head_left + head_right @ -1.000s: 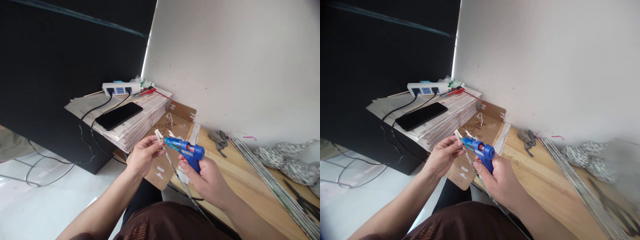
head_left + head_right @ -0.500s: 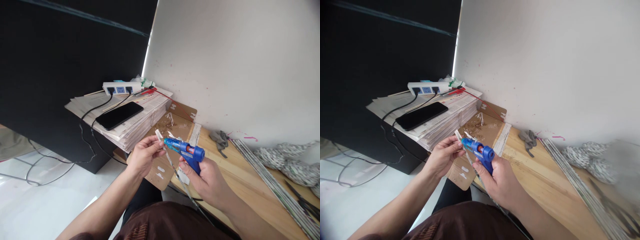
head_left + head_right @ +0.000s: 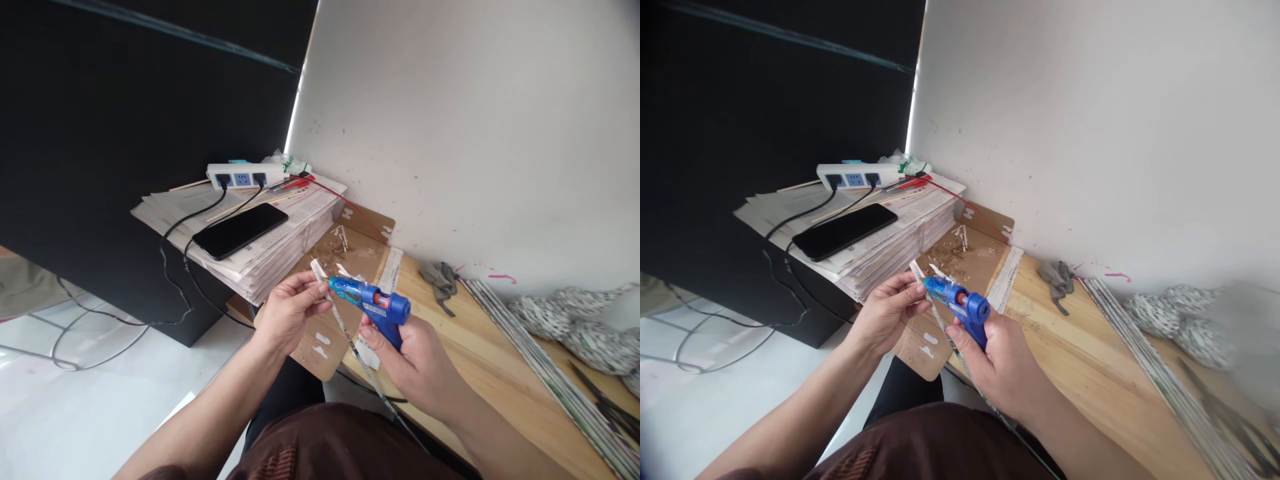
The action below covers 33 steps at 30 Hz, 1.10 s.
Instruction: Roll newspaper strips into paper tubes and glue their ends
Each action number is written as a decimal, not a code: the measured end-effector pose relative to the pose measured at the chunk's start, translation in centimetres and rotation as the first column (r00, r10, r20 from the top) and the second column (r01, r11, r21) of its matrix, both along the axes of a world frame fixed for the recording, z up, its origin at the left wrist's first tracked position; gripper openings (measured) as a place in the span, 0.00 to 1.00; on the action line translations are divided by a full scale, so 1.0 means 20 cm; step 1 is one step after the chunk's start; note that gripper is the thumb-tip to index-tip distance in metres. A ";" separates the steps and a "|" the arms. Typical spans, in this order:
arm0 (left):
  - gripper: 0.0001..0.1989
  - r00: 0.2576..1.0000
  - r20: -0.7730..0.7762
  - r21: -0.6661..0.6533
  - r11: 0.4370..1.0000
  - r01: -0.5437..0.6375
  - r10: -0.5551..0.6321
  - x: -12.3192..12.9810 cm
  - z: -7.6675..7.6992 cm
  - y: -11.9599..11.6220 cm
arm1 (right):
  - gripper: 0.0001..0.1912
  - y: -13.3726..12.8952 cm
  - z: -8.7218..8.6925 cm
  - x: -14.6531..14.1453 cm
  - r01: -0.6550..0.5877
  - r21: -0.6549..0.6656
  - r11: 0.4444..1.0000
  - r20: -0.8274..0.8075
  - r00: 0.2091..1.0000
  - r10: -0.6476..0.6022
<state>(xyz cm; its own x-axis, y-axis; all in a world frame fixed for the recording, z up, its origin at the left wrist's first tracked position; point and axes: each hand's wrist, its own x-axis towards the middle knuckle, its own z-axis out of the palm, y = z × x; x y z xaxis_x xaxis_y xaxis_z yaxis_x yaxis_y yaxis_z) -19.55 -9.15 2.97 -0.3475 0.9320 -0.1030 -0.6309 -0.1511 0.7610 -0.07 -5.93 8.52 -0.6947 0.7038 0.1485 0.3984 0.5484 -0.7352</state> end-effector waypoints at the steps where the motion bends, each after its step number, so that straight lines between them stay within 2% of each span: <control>1: 0.13 1.000 -0.001 -0.002 1.000 -0.001 0.001 0.00 0.00 0.00 | 0.09 0.00 0.00 0.00 -0.002 -0.001 1.000 0.002 1.000 0.002; 33: 0.14 1.000 0.012 -0.023 0.999 -0.023 0.023 -0.01 0.01 -0.01 | 0.12 0.00 0.01 -0.02 -0.001 0.016 1.000 0.038 0.999 0.000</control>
